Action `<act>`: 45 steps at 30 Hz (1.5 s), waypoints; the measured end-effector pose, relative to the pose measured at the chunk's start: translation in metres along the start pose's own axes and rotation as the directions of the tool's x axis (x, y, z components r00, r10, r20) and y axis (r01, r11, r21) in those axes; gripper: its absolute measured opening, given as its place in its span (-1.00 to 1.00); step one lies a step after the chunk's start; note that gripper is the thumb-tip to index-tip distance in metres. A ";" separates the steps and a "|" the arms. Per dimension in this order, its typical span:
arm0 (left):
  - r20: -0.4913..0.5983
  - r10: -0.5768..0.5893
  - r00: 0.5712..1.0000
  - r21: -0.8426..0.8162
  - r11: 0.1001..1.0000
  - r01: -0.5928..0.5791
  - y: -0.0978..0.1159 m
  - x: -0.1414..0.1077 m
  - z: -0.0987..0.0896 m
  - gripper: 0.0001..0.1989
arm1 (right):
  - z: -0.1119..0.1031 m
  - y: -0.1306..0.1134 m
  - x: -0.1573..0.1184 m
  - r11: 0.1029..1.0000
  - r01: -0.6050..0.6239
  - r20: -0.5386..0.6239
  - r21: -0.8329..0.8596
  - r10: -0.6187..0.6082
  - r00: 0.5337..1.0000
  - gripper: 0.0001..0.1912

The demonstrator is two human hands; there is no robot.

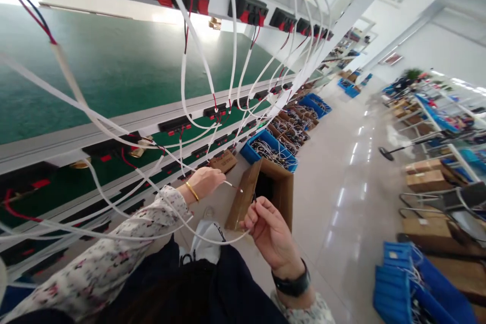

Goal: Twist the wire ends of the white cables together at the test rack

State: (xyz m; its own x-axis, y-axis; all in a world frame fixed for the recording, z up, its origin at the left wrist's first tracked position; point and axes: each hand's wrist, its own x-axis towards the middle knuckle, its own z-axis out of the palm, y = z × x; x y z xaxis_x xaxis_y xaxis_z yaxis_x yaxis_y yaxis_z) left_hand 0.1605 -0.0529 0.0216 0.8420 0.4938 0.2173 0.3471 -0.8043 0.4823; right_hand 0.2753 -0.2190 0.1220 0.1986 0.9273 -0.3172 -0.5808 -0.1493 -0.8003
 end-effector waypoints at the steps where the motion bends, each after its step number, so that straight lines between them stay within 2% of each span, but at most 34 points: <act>1: -0.006 0.013 1.000 -0.009 1.000 -0.013 0.007 0.006 -0.004 -0.80 | -0.002 0.001 0.000 1.000 -0.016 -0.013 0.007 0.016 1.000 -0.84; 6: -0.006 0.081 0.997 -0.111 0.991 -0.081 0.041 0.031 -0.012 -0.67 | -0.010 -0.004 0.002 0.999 -0.022 -0.057 0.033 0.023 0.998 -0.81; 9: 0.005 0.119 0.993 -0.215 0.970 -0.115 0.058 0.039 -0.017 -0.73 | -0.011 -0.009 0.002 1.000 -0.012 -0.094 0.020 0.014 0.995 -0.80; 12: 0.018 0.112 0.994 -0.304 0.947 -0.101 0.065 0.038 -0.027 -0.76 | -0.011 -0.014 0.001 1.000 0.001 -0.151 -0.008 -0.002 0.989 -0.78; 14: 0.042 0.064 0.997 -0.421 0.906 -0.041 0.063 0.033 -0.035 -0.76 | -0.013 -0.016 0.001 0.999 0.007 -0.180 -0.032 -0.012 0.984 -0.77; 16: 0.110 0.014 0.994 -0.601 0.797 0.055 0.058 0.027 -0.040 -0.75 | -0.015 -0.016 0.002 0.998 0.008 -0.204 -0.063 -0.021 0.979 -0.76; 18: 0.194 -0.005 0.981 -0.765 0.625 0.155 0.050 0.020 -0.041 -0.73 | -0.017 -0.015 0.004 0.996 0.007 -0.221 -0.091 -0.027 0.975 -0.76; 21: 0.271 -0.014 0.962 -0.876 0.410 0.253 0.043 0.012 -0.041 -0.70 | -0.017 -0.013 0.008 0.993 0.000 -0.230 -0.119 -0.027 0.973 -0.73; 23: 0.295 -0.043 0.954 -0.900 0.323 0.293 0.042 0.007 -0.042 -0.70 | -0.015 -0.012 0.012 0.989 0.006 -0.235 -0.149 -0.041 0.971 -0.71; 26: 0.308 -0.081 0.948 -0.912 0.257 0.318 0.043 0.003 -0.046 -0.68 | -0.011 -0.011 0.018 0.977 0.029 -0.245 -0.210 -0.082 0.966 -0.68; 32: 0.301 -0.117 0.946 -0.918 0.231 0.321 0.042 0.000 -0.048 -0.68 | -0.002 -0.008 0.025 0.946 0.077 -0.231 -0.316 -0.156 0.960 -0.69; 38: 0.275 -0.165 0.947 -0.889 0.332 0.316 0.042 -0.003 -0.051 -0.72 | 0.005 -0.003 0.028 0.890 0.157 -0.197 -0.428 -0.261 0.945 -0.78; 45: 0.164 -0.156 0.974 -0.859 0.463 0.219 0.041 -0.012 -0.056 -0.72 | 0.024 -0.008 0.021 0.653 0.264 -0.027 -0.710 -0.400 0.916 -0.88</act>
State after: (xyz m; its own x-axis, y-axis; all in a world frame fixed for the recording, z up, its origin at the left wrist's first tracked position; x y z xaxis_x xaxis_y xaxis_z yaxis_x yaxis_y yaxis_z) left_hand 0.1420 -0.0731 0.0863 0.8336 0.5524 -0.0026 -0.0102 0.0201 0.9997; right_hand 0.2650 -0.1902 0.1336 0.4360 0.8998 0.0157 0.2343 -0.0967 -0.9674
